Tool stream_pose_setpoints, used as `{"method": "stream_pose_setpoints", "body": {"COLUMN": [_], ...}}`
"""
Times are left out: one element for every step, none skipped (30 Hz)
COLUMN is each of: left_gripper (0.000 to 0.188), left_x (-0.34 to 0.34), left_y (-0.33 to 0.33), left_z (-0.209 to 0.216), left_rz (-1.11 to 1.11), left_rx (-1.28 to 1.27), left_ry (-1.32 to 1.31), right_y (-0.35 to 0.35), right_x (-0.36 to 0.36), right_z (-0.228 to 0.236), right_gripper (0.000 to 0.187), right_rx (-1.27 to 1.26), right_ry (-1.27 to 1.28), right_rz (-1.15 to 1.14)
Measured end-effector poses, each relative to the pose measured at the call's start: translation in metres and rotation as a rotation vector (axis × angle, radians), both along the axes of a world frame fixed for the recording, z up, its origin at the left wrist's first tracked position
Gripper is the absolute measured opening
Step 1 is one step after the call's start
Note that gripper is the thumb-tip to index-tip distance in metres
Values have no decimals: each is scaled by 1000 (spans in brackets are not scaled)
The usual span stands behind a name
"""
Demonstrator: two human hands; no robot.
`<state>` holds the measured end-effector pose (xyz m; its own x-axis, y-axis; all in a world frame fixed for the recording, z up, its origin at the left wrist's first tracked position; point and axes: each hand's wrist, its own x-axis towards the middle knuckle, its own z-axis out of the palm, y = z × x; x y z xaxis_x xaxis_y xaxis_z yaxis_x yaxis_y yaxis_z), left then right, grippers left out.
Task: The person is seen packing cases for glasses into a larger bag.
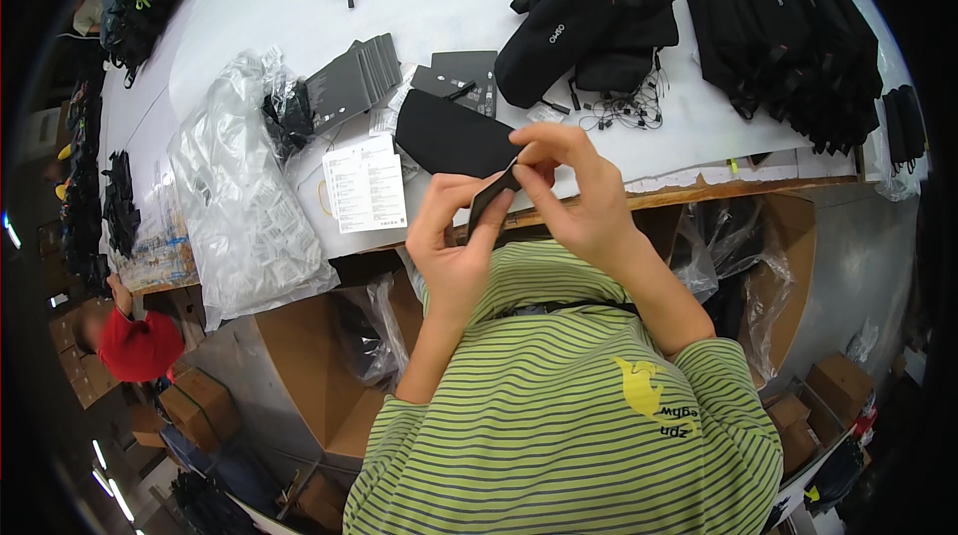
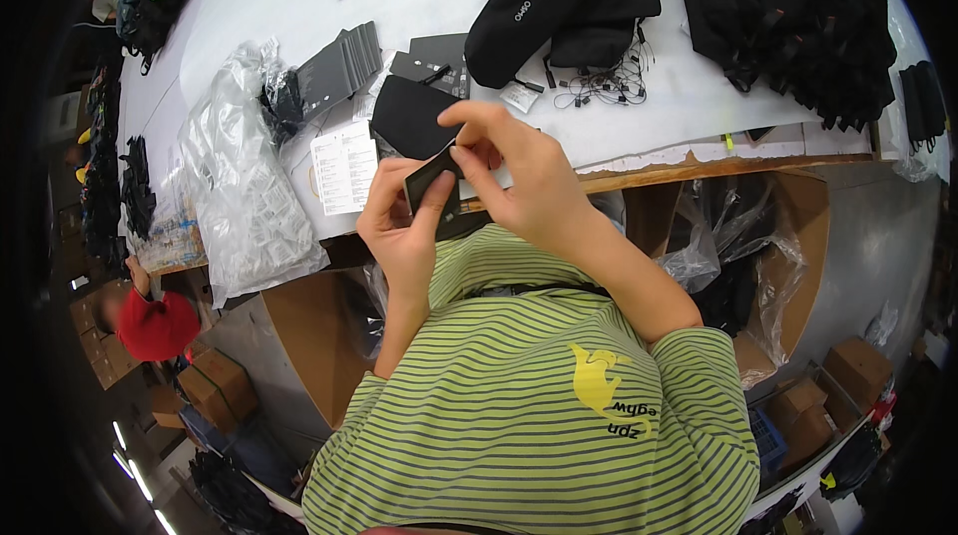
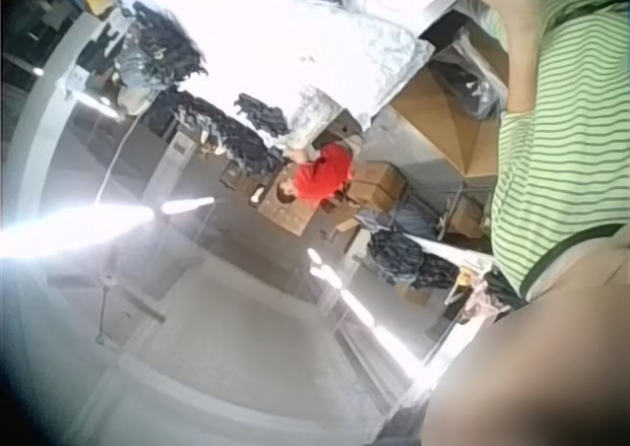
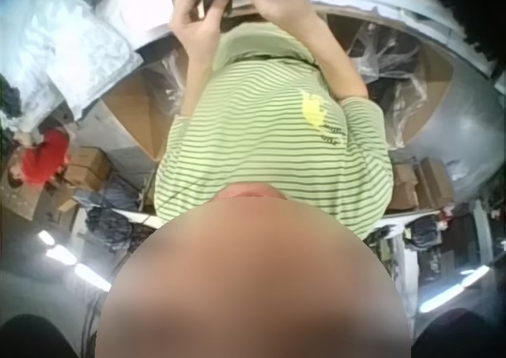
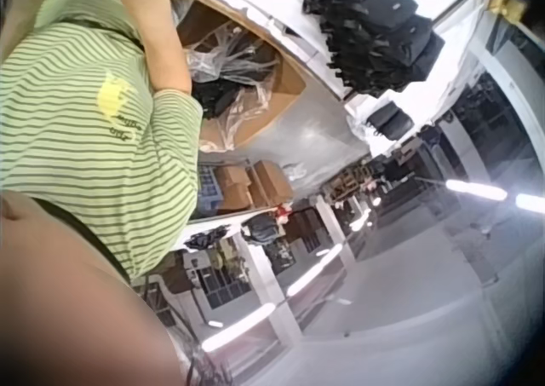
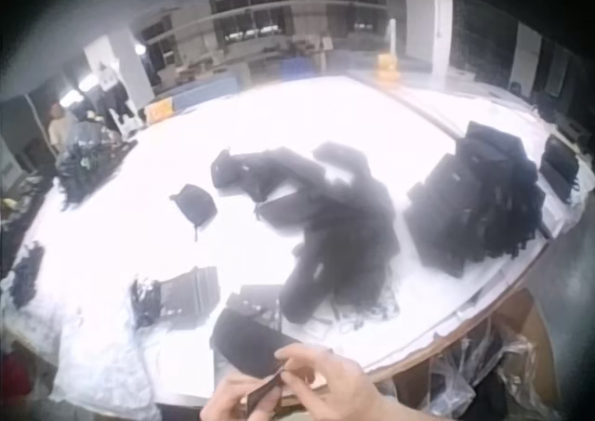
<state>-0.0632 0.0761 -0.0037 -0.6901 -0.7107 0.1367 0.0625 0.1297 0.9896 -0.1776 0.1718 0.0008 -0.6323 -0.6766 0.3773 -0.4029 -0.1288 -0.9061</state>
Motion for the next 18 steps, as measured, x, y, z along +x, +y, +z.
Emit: {"method": "stream_pose_setpoints", "body": {"left_gripper": [14, 11, 11, 13, 18, 26, 26, 24, 22, 16, 16, 14, 11, 8, 8, 7, 7, 7], "left_x": [0, 4, 6, 9, 10, 9, 10, 10, 10, 9, 8, 8, 8, 9, 9, 10, 10, 10], "left_y": [0, -2, -3, -4, -4, -6, -8, -9, -9, -2, 0, 2, 3, 4, 5, 7, 8, 10], "left_z": [0, -7, -5, -3, -2, -10, -14, -16, -16, -5, -10, -17, -21, -22, -23, -25, -26, -26], "left_rz": [16, -7, -8, -90, -172, -270, -269, -348, -429, -402, -404, -435, -466, -467, -469, -451, -433, -435], "left_rx": [-46, -154, -155, -71, 13, 120, 119, 268, 418, 539, 538, 490, 443, 423, 422, 393, 364, 363], "left_ry": [54, 65, 63, 83, 103, 191, 191, 143, 95, -56, -57, -50, -42, -72, -74, -94, -114, -116], "right_y": [1, 3, 8, 13, 17, 21, 24, 28, 32, 35, 36, 38, 40, 41, 42, 43, 44, 45], "right_x": [0, -1, -5, -7, -8, -9, -10, -10, -9, -9, -9, -8, -7, -6, -4, -2, -2, -1], "right_z": [3, 0, -4, -7, -7, -6, -5, -6, -6, -7, -8, -10, -12, -15, -19, -22, -23, -24], "right_gripper": [26, 26, 19, 13, 13, 10, 7, 7, 8, 9, 9, 9, 9, 9, 9, 9, 9, 10], "right_rx": [26, 26, 17, 7, 7, 36, 65, 64, 112, 161, 160, 179, 199, 197, 186, 176, 174, 166], "right_ry": [-129, -130, -190, -249, -251, -264, -278, -279, -288, -297, -298, -323, -348, -349, -383, -418, -419, -429], "right_rz": [7, 6, 69, 132, 131, 143, 155, 156, 182, 208, 207, 219, 233, 232, 237, 242, 240, 242]}}
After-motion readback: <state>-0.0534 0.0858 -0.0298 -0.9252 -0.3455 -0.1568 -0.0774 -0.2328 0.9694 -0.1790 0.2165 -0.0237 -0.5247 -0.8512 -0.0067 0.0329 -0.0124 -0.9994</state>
